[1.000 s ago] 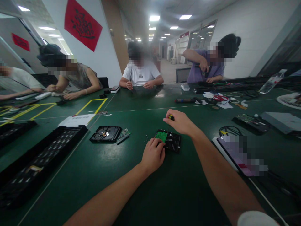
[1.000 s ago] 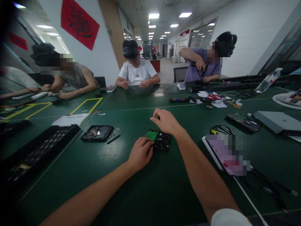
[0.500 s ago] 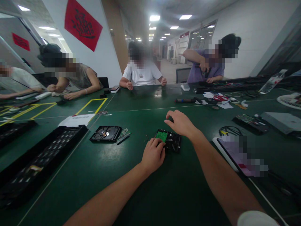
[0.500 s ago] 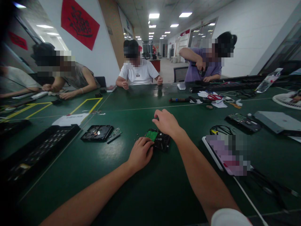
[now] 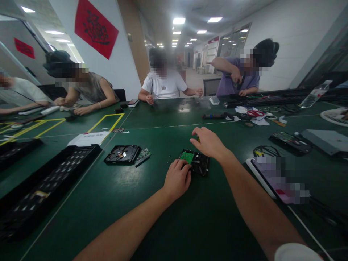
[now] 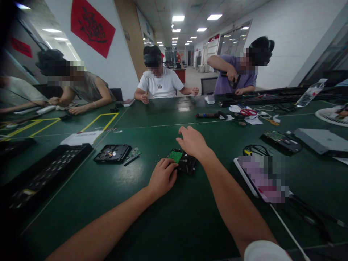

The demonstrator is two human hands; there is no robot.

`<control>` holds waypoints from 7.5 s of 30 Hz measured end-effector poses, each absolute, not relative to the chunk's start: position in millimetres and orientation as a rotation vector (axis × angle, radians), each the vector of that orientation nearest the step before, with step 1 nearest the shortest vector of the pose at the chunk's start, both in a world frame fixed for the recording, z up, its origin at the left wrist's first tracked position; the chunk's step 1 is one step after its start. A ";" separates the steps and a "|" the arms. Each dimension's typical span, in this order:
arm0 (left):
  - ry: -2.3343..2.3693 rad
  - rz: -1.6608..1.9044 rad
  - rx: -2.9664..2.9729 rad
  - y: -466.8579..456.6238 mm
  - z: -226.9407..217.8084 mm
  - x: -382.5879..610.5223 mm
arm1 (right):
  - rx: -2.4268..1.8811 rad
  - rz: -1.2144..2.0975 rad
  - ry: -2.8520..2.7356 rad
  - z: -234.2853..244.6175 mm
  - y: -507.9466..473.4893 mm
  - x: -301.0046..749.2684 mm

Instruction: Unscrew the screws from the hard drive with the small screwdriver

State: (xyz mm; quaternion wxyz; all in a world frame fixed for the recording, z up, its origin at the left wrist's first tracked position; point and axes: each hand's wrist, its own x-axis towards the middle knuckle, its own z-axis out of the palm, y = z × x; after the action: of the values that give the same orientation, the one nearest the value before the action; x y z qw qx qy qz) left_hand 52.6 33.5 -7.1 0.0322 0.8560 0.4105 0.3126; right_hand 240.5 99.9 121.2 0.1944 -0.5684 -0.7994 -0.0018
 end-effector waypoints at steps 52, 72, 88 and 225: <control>1.260 0.960 2.631 33.7 -7.6 52.2 | -1.515 0.055 -2.322 125.0 98.6 243.9; 1.259 0.966 2.629 33.6 -7.1 52.6 | -1.695 0.078 -2.235 130.2 94.4 242.1; 1.254 0.968 2.600 33.8 -5.1 52.8 | -1.696 0.104 -2.245 129.0 97.9 244.7; 1.269 0.962 2.628 33.2 -5.6 54.2 | -1.458 0.425 -1.853 126.7 103.5 246.2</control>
State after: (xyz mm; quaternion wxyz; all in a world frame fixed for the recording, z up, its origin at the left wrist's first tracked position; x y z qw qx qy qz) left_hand 54.2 33.2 -5.6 0.0343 0.8547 0.4127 0.3129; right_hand 246.2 103.5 126.7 0.3642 -0.5667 -0.7204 0.1653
